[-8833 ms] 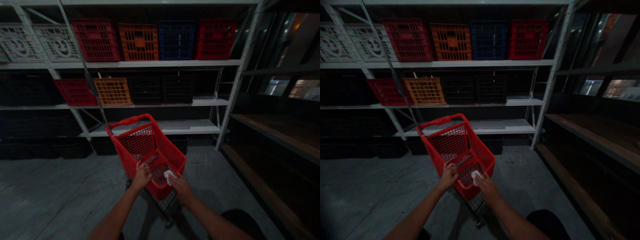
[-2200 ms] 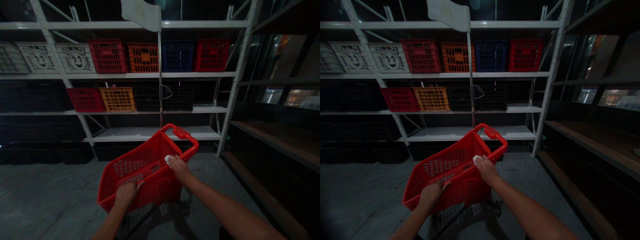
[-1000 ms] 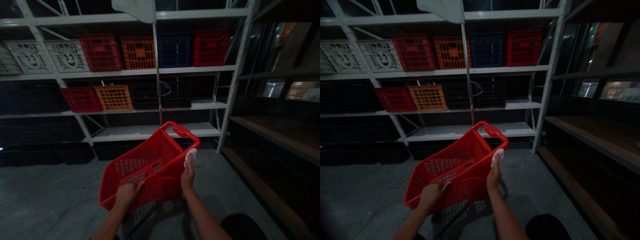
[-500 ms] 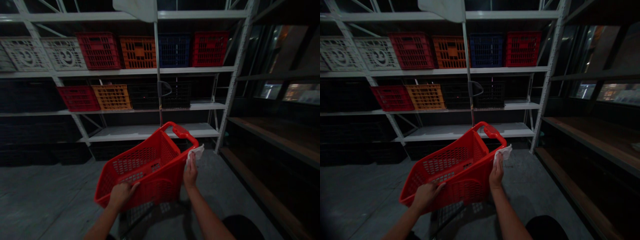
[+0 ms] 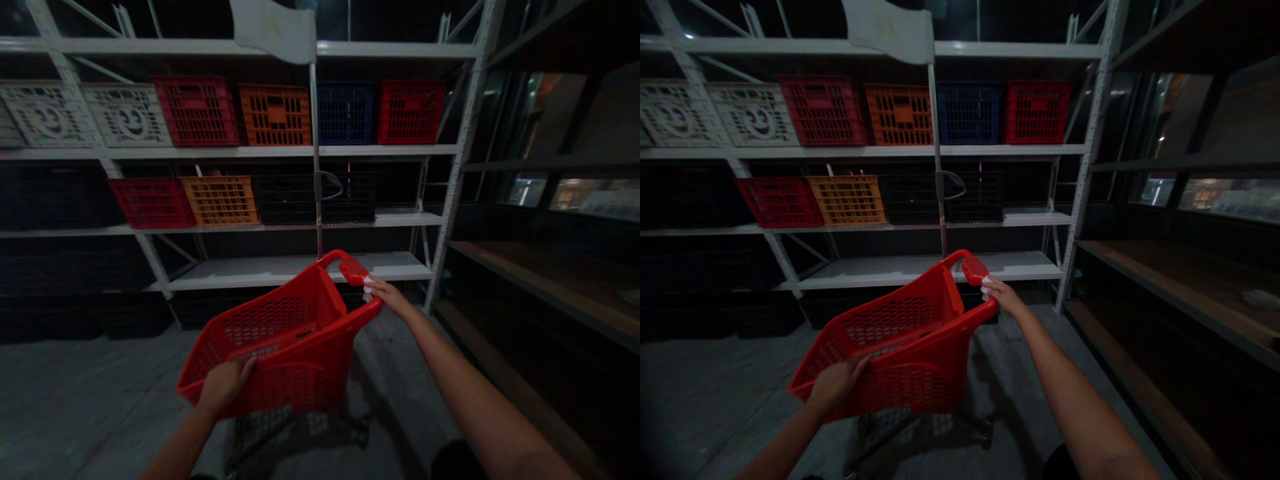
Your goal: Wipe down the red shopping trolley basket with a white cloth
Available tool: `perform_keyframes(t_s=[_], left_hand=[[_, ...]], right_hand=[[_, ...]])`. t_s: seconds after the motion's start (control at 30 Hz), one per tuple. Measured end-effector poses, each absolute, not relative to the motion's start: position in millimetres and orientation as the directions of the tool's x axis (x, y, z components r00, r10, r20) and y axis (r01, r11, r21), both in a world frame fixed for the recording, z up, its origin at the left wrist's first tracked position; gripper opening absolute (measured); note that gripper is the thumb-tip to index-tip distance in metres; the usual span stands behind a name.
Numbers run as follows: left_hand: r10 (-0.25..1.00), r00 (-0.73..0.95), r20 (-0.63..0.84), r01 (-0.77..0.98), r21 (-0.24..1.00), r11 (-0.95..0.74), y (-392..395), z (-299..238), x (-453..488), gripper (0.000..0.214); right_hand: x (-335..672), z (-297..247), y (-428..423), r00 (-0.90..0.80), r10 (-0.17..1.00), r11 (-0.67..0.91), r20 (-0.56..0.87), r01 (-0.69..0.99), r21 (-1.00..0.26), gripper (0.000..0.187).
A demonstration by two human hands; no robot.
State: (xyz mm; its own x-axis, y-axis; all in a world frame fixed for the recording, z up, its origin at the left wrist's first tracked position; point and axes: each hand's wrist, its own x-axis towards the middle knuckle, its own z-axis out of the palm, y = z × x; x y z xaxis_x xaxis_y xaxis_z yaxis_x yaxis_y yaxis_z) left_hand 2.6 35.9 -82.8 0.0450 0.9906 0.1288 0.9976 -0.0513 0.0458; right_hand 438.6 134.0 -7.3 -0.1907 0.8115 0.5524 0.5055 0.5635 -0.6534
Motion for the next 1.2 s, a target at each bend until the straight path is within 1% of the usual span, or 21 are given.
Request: perform_keyframes(t_s=[0.1, 0.17, 0.23, 0.33, 0.4, 0.47, 0.5, 0.57, 0.63, 0.7, 0.77, 0.87, 0.93, 1.0, 1.07, 1.1, 1.13, 1.2], left_hand=[[0.930, 0.008, 0.368, 0.998, 0.053, -0.029, 39.7, -82.1, 21.0, 0.051], [0.873, 0.007, 0.488, 0.995, 0.082, -0.054, 42.1, -77.8, 46.8, 0.049], [0.831, 0.064, 0.553, 0.979, 0.125, -0.158, 43.6, -69.8, 81.8, 0.047], [0.773, 0.165, 0.612, 0.924, 0.177, -0.338, 42.9, -53.5, 137.8, 0.042], [0.762, 0.228, 0.606, 0.885, 0.196, -0.422, 40.9, -43.4, 165.5, 0.039], [0.786, 0.259, 0.562, 0.866, 0.226, -0.447, 39.1, -36.9, 178.7, 0.039], [0.799, 0.263, 0.541, 0.859, 0.245, -0.449, 38.6, -35.5, 179.8, 0.040], [0.813, 0.261, 0.521, 0.849, 0.276, -0.450, 38.3, -36.1, 174.4, 0.043], [0.808, 0.258, 0.530, 0.846, 0.280, -0.453, 38.9, -39.2, 165.2, 0.043], [0.809, 0.247, 0.533, 0.864, 0.257, -0.433, 40.2, -41.8, 158.6, 0.041], [0.830, 0.224, 0.511, 0.896, 0.229, -0.382, 41.8, -42.2, 157.0, 0.040], [0.871, 0.187, 0.455, 0.930, 0.204, -0.306, 44.3, -40.6, 160.2, 0.038], [0.877, 0.175, 0.448, 0.935, 0.205, -0.291, 45.6, -40.3, 161.3, 0.037], [0.865, 0.176, 0.470, 0.926, 0.219, -0.307, 46.0, -41.1, 159.7, 0.037], [0.848, 0.190, 0.494, 0.911, 0.233, -0.340, 45.2, -42.0, 156.3, 0.038], [0.844, 0.198, 0.498, 0.905, 0.237, -0.352, 44.4, -42.1, 154.5, 0.039], [0.846, 0.203, 0.494, 0.904, 0.239, -0.356, 43.4, -41.8, 153.0, 0.039], [0.855, 0.201, 0.478, 0.907, 0.239, -0.347, 41.4, -40.8, 151.5, 0.039]], right_hand=[[420.8, -10.1, 130.7, -0.124, 0.788, 0.529, 0.603, 0.636, -0.561, 0.036], [411.0, -13.0, 120.9, -0.104, 0.753, 0.521, 0.649, 0.696, -0.493, 0.039], [403.8, -16.0, 106.4, -0.142, 0.698, 0.582, 0.702, 0.684, -0.441, 0.037], [394.9, -19.4, 80.0, -0.205, 0.606, 0.724, 0.769, 0.544, -0.425, 0.033], [389.5, -20.2, 64.3, -0.214, 0.589, 0.768, 0.779, 0.448, -0.458, 0.032], [386.5, -19.1, 55.4, -0.268, 0.589, 0.786, 0.763, 0.409, -0.463, 0.032], [386.6, -17.6, 54.6, -0.329, 0.578, 0.799, 0.747, 0.412, -0.437, 0.031], [390.0, -13.1, 60.6, -0.452, 0.536, 0.829, 0.713, 0.442, -0.343, 0.029], [395.0, -8.0, 73.2, -0.508, 0.517, 0.830, 0.689, 0.492, -0.261, 0.029], [396.5, -4.9, 84.3, -0.476, 0.546, 0.798, 0.689, 0.545, -0.257, 0.030], [390.5, -6.1, 85.5, -0.405, 0.588, 0.760, 0.700, 0.573, -0.306, 0.031], [369.0, -14.4, 62.7, -0.275, 0.593, 0.733, 0.757, 0.573, -0.366, 0.031], [353.3, -18.5, 38.4, -0.229, 0.589, 0.714, 0.775, 0.596, -0.367, 0.030], [342.2, -15.8, 18.4, -0.246, 0.607, 0.677, 0.755, 0.657, -0.331, 0.027], [336.4, -4.9, 11.5, -0.342, 0.644, 0.642, 0.685, 0.728, -0.240, 0.023], [334.3, 2.4, 13.9, -0.414, 0.665, 0.638, 0.621, 0.747, -0.185, 0.021], [331.9, 9.9, 19.9, -0.493, 0.683, 0.651, 0.540, 0.745, -0.143, 0.019], [324.1, 22.4, 38.5, -0.624, 0.690, 0.700, 0.367, 0.705, -0.117, 0.016]])
